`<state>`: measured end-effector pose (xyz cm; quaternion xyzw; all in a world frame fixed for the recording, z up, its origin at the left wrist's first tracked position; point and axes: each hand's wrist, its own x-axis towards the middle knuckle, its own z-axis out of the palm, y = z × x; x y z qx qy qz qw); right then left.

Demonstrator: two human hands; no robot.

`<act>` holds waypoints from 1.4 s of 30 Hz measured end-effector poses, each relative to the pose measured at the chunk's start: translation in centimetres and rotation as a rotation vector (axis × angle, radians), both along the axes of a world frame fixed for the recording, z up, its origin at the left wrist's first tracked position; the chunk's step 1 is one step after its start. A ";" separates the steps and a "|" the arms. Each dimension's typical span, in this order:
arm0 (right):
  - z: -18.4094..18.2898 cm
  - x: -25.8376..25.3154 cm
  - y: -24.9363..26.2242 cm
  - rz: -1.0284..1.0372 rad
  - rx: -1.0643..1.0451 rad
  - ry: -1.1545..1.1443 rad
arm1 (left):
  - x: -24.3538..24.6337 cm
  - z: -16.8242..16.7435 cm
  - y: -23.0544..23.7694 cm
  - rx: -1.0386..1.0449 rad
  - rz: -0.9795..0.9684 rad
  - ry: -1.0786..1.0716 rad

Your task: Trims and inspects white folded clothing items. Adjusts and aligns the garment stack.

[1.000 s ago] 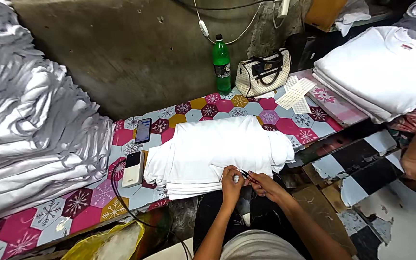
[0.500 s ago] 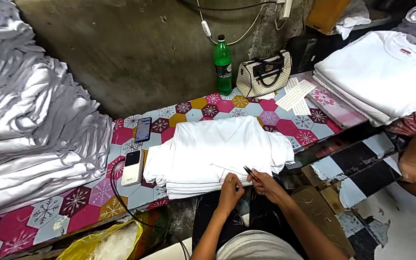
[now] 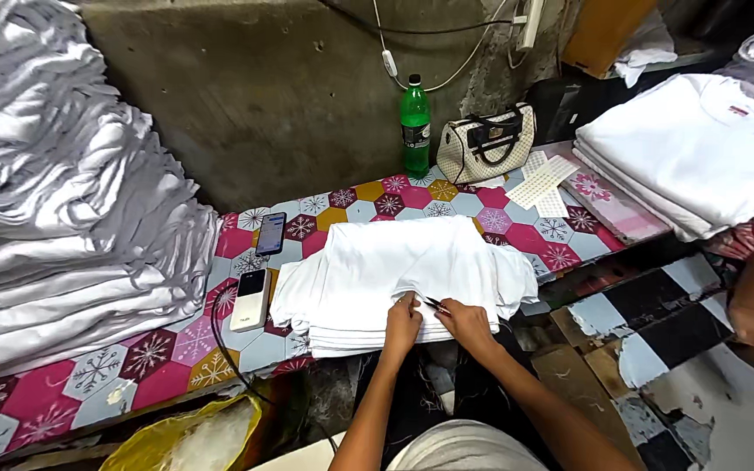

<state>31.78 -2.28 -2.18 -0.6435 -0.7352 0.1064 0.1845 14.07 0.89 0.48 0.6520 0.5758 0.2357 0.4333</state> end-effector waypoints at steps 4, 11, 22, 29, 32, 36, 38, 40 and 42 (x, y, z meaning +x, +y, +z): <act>1.2 1.0 0.7 -0.107 -0.232 0.401 | 2.4 -1.3 -0.7 -0.053 0.054 -0.371; 3.1 1.8 0.6 -0.268 -0.544 1.272 | 3.2 -1.3 -2.1 -0.141 0.123 -0.584; 4.2 2.3 0.2 -0.134 -0.385 0.906 | 2.2 -0.5 -2.3 -0.150 0.137 -0.594; 4.0 2.3 0.1 -0.092 -0.438 0.943 | 2.3 -0.2 -2.1 -0.101 0.086 -0.581; 3.8 2.8 0.1 -0.094 -0.494 0.960 | 1.8 -0.5 -2.1 -0.119 0.060 -0.506; 5.5 3.9 -1.3 -0.075 -0.661 0.992 | 0.9 -1.5 -3.1 -0.171 0.135 -0.511; 6.4 3.9 -2.0 -0.069 -0.702 0.906 | 0.9 -1.6 -3.6 -0.182 0.169 -0.524; 6.5 3.7 -2.1 -0.044 -0.716 0.786 | 1.0 -1.7 -4.0 -0.173 0.177 -0.508; 5.9 3.5 -1.7 -0.024 -0.711 0.680 | 1.1 -1.8 -4.2 -0.144 0.182 -0.489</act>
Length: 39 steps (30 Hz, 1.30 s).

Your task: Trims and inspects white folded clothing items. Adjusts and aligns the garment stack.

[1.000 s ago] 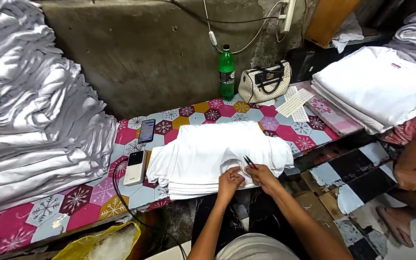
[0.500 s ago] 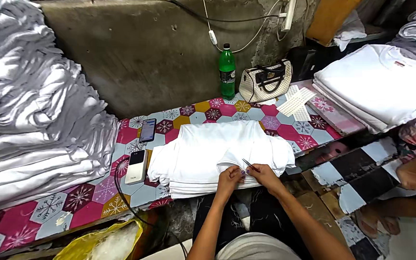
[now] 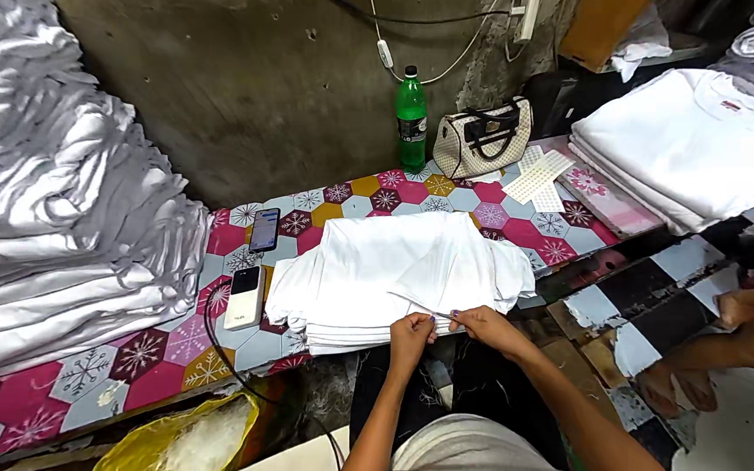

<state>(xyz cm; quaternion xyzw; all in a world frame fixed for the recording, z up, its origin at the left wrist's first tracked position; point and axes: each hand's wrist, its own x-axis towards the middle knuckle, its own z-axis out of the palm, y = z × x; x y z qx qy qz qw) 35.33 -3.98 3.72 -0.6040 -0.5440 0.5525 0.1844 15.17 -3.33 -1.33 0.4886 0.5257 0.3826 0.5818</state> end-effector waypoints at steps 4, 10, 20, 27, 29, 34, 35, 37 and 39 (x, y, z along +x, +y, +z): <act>-0.4 -0.7 0.8 0.060 -0.001 -0.095 | 0.0 -0.2 -0.1 0.085 0.001 0.069; -1.4 -1.4 1.4 0.050 0.059 -0.107 | 0.3 -0.5 -0.1 0.219 -0.007 0.191; -1.3 -0.6 0.3 0.007 -0.005 -0.037 | 0.5 -0.8 -0.2 0.076 0.031 -0.004; -2.4 -0.8 0.8 -0.014 0.094 -0.033 | -0.6 -0.8 -0.2 0.103 -0.148 0.249; -1.7 -0.3 0.2 0.027 0.189 -0.111 | -2.2 0.3 0.0 0.059 -0.418 0.553; -2.6 -1.7 -0.5 0.001 0.601 -0.462 | -1.0 2.0 1.6 0.145 -0.260 0.549; -3.3 -2.2 -0.2 -0.021 0.646 -0.505 | -0.3 1.7 2.1 0.170 -0.236 0.463; -4.4 -2.4 0.8 -0.083 0.629 -0.479 | 1.0 1.0 3.0 0.152 -0.217 0.288; -4.3 -1.9 1.7 -0.152 0.510 -0.328 | 1.9 0.4 3.1 0.141 -0.155 0.167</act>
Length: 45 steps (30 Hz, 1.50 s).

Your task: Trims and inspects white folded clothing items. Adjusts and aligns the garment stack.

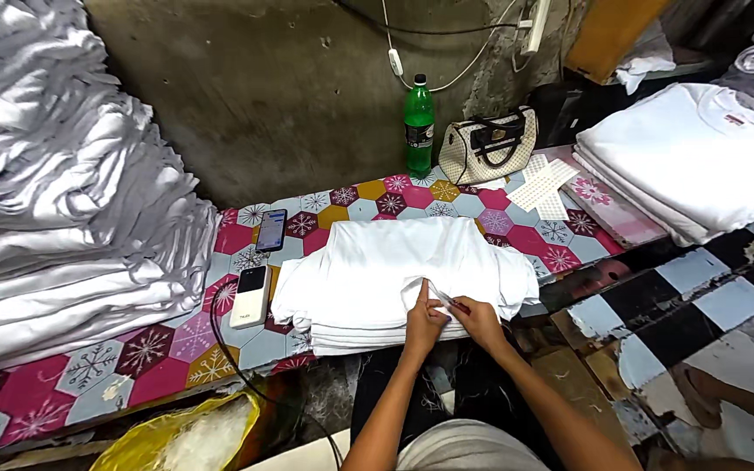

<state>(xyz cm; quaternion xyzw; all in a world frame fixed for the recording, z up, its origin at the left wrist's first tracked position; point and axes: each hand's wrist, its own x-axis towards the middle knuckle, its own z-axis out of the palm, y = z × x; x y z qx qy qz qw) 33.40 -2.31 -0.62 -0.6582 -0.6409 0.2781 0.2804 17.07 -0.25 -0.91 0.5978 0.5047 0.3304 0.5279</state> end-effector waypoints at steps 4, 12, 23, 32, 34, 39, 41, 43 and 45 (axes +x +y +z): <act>1.5 0.8 0.2 -0.097 -0.155 0.428 | -0.6 -0.7 -0.7 -0.015 0.086 -0.134; 2.0 0.5 -0.3 -0.128 -0.287 0.700 | 0.4 0.4 -1.1 -0.194 0.059 -0.244; 3.6 3.2 -2.2 0.088 -0.549 0.407 | -1.2 -0.6 -2.8 -0.230 0.093 -0.198; 1.9 2.0 -0.9 0.053 -0.445 0.355 | -1.2 -0.8 -3.0 -0.204 0.072 -0.174; 2.3 2.6 -1.3 0.078 -0.393 0.343 | -2.0 -0.3 -3.3 -0.154 -0.045 0.069; 2.2 1.3 -2.0 0.084 -0.032 -0.029 | -0.2 -1.8 -3.4 0.186 0.032 0.395; 0.9 0.1 -1.3 0.053 0.037 -0.221 | 1.1 -4.2 -3.3 0.265 -0.087 0.422; 0.6 0.5 -0.1 -0.024 0.028 -0.172 | 0.9 -4.1 -3.6 0.124 -0.497 0.472; 1.6 2.0 0.5 -0.119 -0.015 0.077 | 0.0 -2.7 -4.5 -0.043 -0.846 0.502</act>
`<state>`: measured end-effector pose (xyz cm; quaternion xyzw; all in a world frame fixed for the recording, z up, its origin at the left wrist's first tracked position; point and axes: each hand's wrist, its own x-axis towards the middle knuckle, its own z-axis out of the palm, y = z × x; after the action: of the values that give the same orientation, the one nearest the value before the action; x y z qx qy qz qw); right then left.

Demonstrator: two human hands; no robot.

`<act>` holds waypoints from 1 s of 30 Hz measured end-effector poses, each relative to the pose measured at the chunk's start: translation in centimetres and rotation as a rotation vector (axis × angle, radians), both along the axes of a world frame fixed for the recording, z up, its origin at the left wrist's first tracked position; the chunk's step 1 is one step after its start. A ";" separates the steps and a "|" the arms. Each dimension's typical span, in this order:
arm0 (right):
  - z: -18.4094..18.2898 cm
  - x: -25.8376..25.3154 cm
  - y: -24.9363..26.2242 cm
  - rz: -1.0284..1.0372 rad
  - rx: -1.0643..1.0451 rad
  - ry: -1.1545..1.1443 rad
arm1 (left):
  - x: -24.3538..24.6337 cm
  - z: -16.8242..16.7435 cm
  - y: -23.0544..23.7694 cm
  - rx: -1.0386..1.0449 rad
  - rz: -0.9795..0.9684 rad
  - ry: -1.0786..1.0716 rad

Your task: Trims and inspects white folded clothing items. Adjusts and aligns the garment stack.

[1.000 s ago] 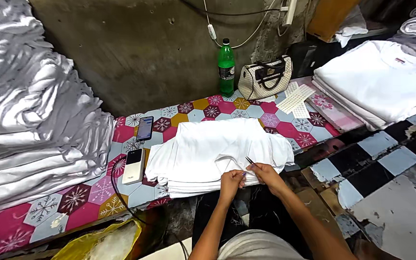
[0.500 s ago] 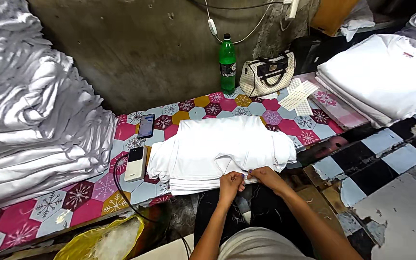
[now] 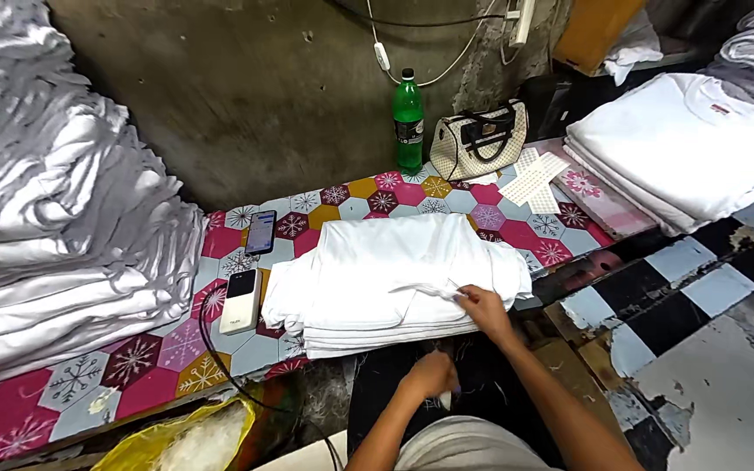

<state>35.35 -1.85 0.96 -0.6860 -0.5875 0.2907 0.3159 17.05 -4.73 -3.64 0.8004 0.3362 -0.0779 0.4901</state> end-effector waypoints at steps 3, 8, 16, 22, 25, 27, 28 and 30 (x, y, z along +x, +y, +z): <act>2.3 1.7 -0.1 -0.093 -0.038 0.353 | -2.2 4.0 -0.2 -0.026 0.052 -0.019; 3.8 -0.5 -0.9 -0.054 0.152 0.249 | 0.0 7.5 4.0 0.322 0.571 -0.493; 1.6 2.5 -3.5 -0.035 0.200 -0.002 | -4.7 9.4 9.9 0.389 1.229 -0.897; -2.5 3.9 -4.3 0.027 -0.047 -0.358 | -1.8 3.8 4.2 0.493 0.776 -0.584; -1.3 3.8 -3.8 0.007 -0.005 -0.310 | 0.8 0.9 3.2 0.608 0.482 -0.358; 0.5 3.4 -3.8 -0.010 0.077 -0.296 | 1.5 0.3 3.3 0.776 0.448 -0.379; 1.2 3.0 -3.8 -0.040 0.157 -0.323 | 1.8 0.5 3.4 0.853 0.446 -0.423; 1.6 2.0 -3.2 -0.110 0.331 -0.416 | 2.4 1.7 3.7 0.999 0.463 -0.520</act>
<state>37.36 -5.08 2.54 -0.7009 -0.6411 0.0259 0.3115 19.49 -1.00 -1.97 0.8324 0.3667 0.3961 0.1258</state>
